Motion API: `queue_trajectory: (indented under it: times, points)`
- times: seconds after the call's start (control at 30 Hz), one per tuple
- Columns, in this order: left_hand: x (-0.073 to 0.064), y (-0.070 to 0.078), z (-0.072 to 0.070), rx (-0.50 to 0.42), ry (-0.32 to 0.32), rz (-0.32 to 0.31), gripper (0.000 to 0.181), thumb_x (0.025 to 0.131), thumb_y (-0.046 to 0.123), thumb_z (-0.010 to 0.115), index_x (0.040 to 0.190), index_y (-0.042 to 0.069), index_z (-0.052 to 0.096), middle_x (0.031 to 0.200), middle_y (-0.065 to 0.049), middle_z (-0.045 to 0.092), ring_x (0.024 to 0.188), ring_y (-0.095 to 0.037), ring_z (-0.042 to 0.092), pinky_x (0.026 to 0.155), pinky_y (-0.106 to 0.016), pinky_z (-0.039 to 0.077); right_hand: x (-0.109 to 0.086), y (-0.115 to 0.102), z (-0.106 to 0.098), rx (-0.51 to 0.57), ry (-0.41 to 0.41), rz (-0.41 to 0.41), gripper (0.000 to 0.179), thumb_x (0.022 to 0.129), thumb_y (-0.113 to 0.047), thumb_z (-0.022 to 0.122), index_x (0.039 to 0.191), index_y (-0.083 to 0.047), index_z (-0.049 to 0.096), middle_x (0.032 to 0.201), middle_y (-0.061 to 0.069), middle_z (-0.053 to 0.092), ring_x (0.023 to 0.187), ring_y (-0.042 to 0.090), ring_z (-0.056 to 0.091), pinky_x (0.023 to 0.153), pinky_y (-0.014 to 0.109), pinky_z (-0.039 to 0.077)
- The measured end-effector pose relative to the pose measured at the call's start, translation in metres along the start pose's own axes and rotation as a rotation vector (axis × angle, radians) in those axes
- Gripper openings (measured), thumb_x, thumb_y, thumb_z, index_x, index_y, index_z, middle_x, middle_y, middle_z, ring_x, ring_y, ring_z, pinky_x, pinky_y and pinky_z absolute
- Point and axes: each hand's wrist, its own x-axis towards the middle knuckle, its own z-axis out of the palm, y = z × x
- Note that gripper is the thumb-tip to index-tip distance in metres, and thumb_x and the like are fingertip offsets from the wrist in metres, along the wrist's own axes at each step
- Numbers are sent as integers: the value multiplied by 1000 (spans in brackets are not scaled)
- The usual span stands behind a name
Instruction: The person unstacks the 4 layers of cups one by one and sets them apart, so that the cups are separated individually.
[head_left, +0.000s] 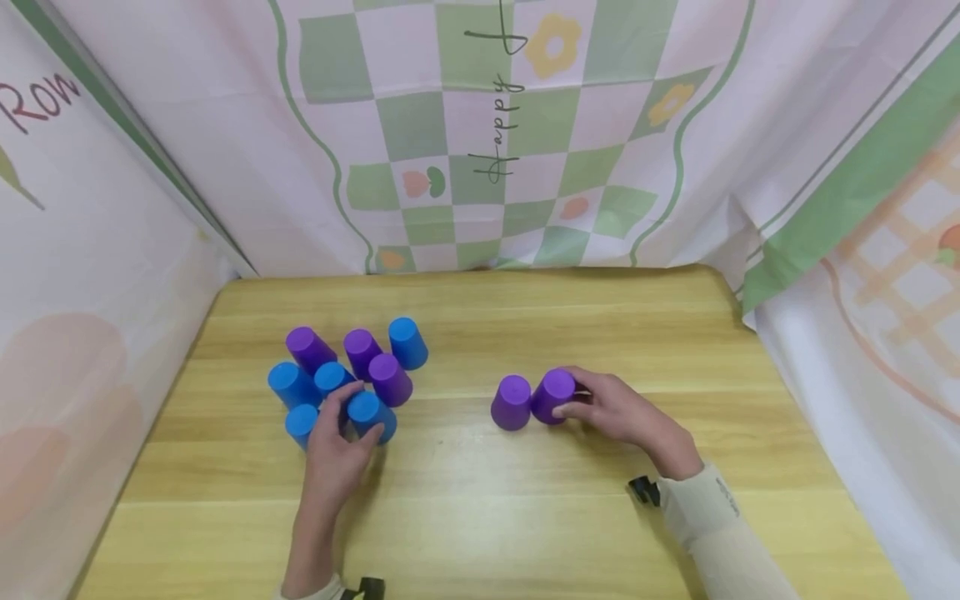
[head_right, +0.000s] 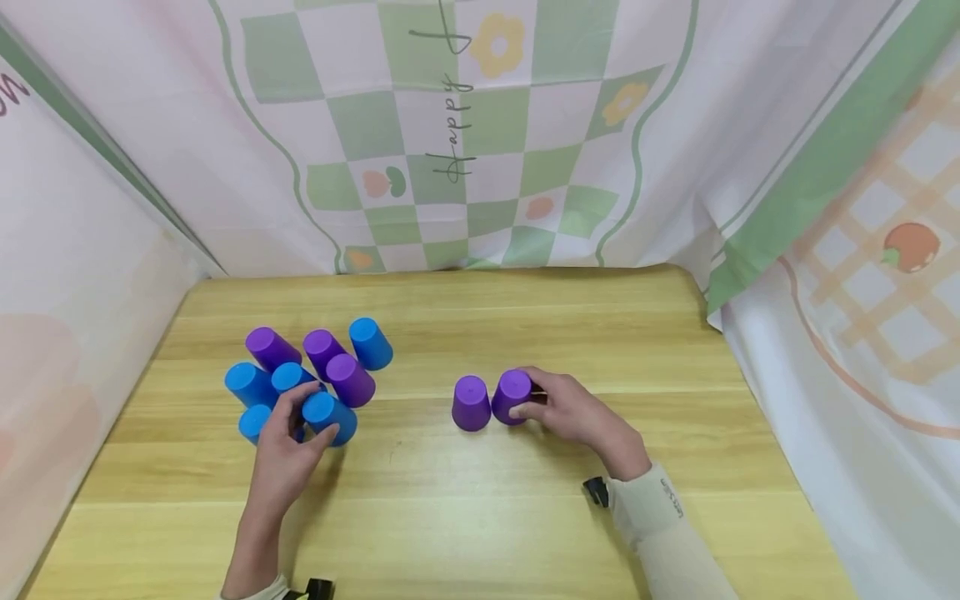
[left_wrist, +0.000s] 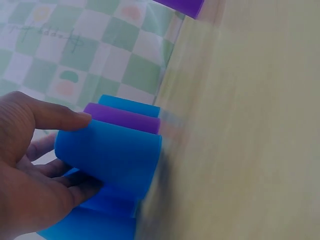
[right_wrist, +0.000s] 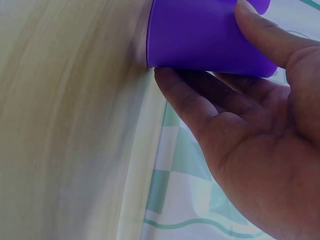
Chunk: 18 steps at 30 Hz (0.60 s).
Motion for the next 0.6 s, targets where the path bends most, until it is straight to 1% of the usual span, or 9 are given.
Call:
queue_trajectory:
  times: [0.1,0.2,0.33,0.4,0.5,0.6]
  points:
    - [-3,5,0,-19,22,46,63,87,6,73,141,23,45,147,2,45,143,-27,32,115,-55,30,1,0,0,-8,-1,-6,38,90,-35,70,126,-25,60,117,-6,67,112,16,63,98,42,51]
    - [-5,11,-1,-41,60,115,62,87,5,72,140,23,45,146,4,47,142,-24,36,114,-54,32,2,-1,-1,-6,1,-6,37,90,-33,70,125,-26,61,116,-6,68,112,16,63,98,41,52]
    - [-7,18,-2,-74,114,252,60,86,1,72,139,18,48,144,3,49,141,-22,39,113,-52,35,1,-1,-1,-1,2,-9,36,90,-32,71,124,-26,61,115,-6,68,111,15,63,97,42,52]
    - [-8,22,-2,-100,132,327,59,86,-1,72,138,16,50,142,0,51,141,-20,39,113,-51,35,0,-1,-1,-2,3,-13,36,90,-32,71,124,-26,61,115,-6,68,111,15,63,97,42,52]
    - [-8,27,-1,-166,141,433,58,85,-5,71,136,15,52,140,-4,53,140,-17,41,115,-45,34,-1,-2,0,-1,4,-13,37,89,-31,71,124,-26,61,116,-6,68,111,16,63,98,43,52]
    - [-7,31,2,-232,135,513,57,85,-6,70,135,15,54,137,-4,56,137,-17,44,115,-38,34,-1,-3,0,5,3,-9,37,90,-31,71,124,-25,61,116,-5,68,111,18,64,97,43,52]
